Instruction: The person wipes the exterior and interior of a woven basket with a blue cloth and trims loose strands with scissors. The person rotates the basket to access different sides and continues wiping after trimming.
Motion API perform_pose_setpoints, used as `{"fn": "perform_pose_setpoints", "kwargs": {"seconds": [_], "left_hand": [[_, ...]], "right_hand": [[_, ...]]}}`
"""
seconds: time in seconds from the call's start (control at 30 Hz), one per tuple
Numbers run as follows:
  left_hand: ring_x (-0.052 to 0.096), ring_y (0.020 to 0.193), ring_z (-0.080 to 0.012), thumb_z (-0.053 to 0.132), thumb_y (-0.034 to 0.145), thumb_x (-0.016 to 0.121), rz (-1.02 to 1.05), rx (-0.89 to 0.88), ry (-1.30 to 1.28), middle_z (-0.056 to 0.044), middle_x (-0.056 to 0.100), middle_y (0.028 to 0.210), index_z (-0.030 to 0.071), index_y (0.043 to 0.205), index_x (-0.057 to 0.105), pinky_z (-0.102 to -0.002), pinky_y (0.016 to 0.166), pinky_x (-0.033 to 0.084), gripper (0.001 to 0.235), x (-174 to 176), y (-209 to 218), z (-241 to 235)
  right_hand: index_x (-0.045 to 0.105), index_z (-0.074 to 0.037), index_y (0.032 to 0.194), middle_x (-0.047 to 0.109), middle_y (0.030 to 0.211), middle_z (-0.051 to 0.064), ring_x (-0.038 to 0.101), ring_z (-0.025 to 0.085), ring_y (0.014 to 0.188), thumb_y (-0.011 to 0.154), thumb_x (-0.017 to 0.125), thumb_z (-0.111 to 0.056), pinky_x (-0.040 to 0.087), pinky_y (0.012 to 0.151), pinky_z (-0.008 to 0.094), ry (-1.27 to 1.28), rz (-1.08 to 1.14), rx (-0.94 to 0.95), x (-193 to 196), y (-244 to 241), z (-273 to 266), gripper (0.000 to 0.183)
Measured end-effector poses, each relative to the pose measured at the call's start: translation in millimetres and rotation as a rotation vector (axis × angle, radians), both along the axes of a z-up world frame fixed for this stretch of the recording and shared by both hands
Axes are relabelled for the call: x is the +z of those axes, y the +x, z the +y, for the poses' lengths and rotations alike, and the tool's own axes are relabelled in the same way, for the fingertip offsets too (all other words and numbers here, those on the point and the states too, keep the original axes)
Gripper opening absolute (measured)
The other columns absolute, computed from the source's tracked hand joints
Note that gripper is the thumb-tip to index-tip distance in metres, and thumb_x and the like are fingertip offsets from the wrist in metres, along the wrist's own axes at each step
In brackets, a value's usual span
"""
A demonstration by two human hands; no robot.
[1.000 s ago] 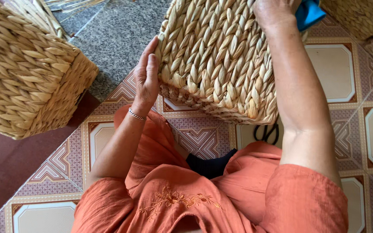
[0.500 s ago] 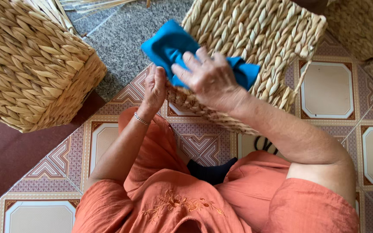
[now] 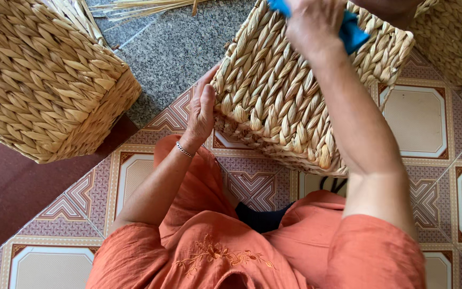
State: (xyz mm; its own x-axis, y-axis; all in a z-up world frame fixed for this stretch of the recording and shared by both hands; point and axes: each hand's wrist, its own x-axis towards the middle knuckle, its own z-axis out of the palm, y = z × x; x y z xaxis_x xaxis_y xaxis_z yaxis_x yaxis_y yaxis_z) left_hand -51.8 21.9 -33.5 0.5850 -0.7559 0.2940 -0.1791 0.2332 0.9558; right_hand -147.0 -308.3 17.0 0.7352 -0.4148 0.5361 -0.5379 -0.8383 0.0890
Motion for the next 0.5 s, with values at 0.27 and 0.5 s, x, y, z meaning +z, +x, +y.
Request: {"fn": "perform_pose_setpoints", "kwargs": {"seconds": [0.27, 0.5], "left_hand": [[0.051, 0.107, -0.0143, 0.038, 0.116, 0.034, -0.153, 0.098, -0.094, -0.005, 0.055, 0.114, 0.005, 0.133, 0.054, -0.028, 0.098, 0.044, 0.042, -24.6, 5.7, -9.4], [0.072, 0.111, -0.0255, 0.04, 0.112, 0.046, -0.287, -0.023, 0.201, -0.016, 0.073, 0.121, 0.006, 0.138, 0.057, -0.033, 0.097, 0.058, 0.044, 29.8, 30.1, -12.5]], "right_hand": [[0.071, -0.009, 0.121, 0.068, 0.108, 0.015, 0.062, 0.025, 0.091, 0.09, 0.063, -0.005, 0.05, 0.062, 0.036, -0.034, 0.124, 0.607, 99.3, -92.5, 239.3, 0.032], [0.074, -0.017, 0.116, 0.066, 0.095, 0.01, 0.059, 0.021, 0.076, 0.101, 0.066, -0.001, 0.046, 0.053, 0.029, -0.203, 0.33, 0.366, 76.8, -131.0, 154.5, 0.023]]}}
